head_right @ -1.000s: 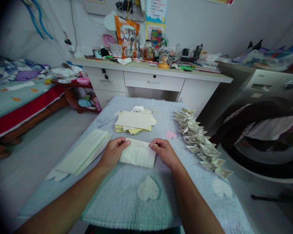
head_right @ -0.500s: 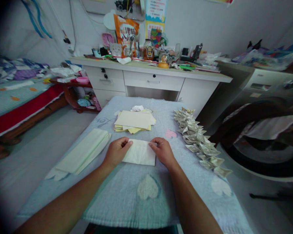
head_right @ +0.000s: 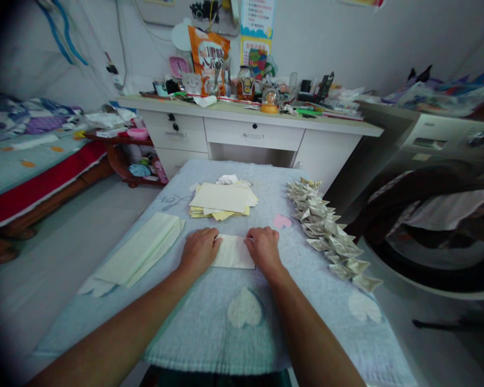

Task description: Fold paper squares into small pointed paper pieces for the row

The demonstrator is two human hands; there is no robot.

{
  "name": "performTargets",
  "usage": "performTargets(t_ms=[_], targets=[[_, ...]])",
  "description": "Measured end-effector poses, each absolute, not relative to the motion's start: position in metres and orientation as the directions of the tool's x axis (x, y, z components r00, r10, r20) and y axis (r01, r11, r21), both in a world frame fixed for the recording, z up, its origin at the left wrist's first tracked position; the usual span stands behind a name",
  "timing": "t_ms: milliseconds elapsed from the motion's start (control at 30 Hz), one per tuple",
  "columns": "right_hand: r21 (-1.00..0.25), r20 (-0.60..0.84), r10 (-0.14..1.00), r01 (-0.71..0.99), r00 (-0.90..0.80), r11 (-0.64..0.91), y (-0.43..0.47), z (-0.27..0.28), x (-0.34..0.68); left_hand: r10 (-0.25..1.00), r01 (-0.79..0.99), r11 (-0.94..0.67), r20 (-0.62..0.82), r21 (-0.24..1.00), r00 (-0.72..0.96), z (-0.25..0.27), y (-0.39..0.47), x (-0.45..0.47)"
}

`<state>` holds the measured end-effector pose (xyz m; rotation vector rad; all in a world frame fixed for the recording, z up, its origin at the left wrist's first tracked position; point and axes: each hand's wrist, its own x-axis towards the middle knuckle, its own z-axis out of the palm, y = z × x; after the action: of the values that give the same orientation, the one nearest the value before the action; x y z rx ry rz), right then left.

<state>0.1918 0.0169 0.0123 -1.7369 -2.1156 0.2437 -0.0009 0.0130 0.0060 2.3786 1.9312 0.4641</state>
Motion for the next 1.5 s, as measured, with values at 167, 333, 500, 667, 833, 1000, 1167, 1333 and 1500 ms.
performTargets(t_ms=[167,333,500,667,833,1000,1167,1333,1500], targets=[[-0.340,0.175,0.976,0.922,-0.133,0.186,0.015,0.014,0.190,0.934,0.956,-0.230,0.316,0.182,0.165,0.009,0.010,0.002],[-0.218,0.223,0.960,0.951,-0.172,0.221,0.014,0.021,0.186,0.874,0.862,-0.476,0.206,0.175,0.440,0.007,0.014,-0.001],[-0.216,0.048,0.919,0.894,-0.392,0.393,0.016,0.026,0.185,0.864,0.840,-0.500,0.192,0.213,0.465,0.008,0.009,-0.004],[-0.151,-0.007,0.940,0.929,-0.342,0.338,0.003,0.038,0.177,0.873,0.835,-0.488,0.168,0.255,0.458,0.011,-0.004,-0.009],[-0.083,-0.008,0.956,0.953,-0.293,0.291,-0.017,0.042,0.164,0.862,0.822,-0.506,0.104,0.261,0.497,0.013,-0.010,-0.014],[-0.071,0.033,0.965,0.962,-0.261,0.263,-0.026,0.035,0.154,0.843,0.808,-0.518,0.009,0.281,0.538,0.016,-0.014,-0.023],[-0.081,0.076,0.976,0.974,-0.206,0.212,-0.029,0.028,0.145,0.842,0.817,-0.493,-0.075,0.299,0.535,0.015,-0.017,-0.033],[-0.121,0.080,0.975,0.969,-0.208,0.216,-0.032,0.026,0.150,0.847,0.816,-0.483,-0.064,0.317,0.527,0.011,-0.020,-0.036],[-0.182,0.048,0.966,0.949,-0.255,0.259,-0.034,0.026,0.171,0.845,0.817,-0.485,-0.074,0.311,0.530,0.012,-0.021,-0.036]])
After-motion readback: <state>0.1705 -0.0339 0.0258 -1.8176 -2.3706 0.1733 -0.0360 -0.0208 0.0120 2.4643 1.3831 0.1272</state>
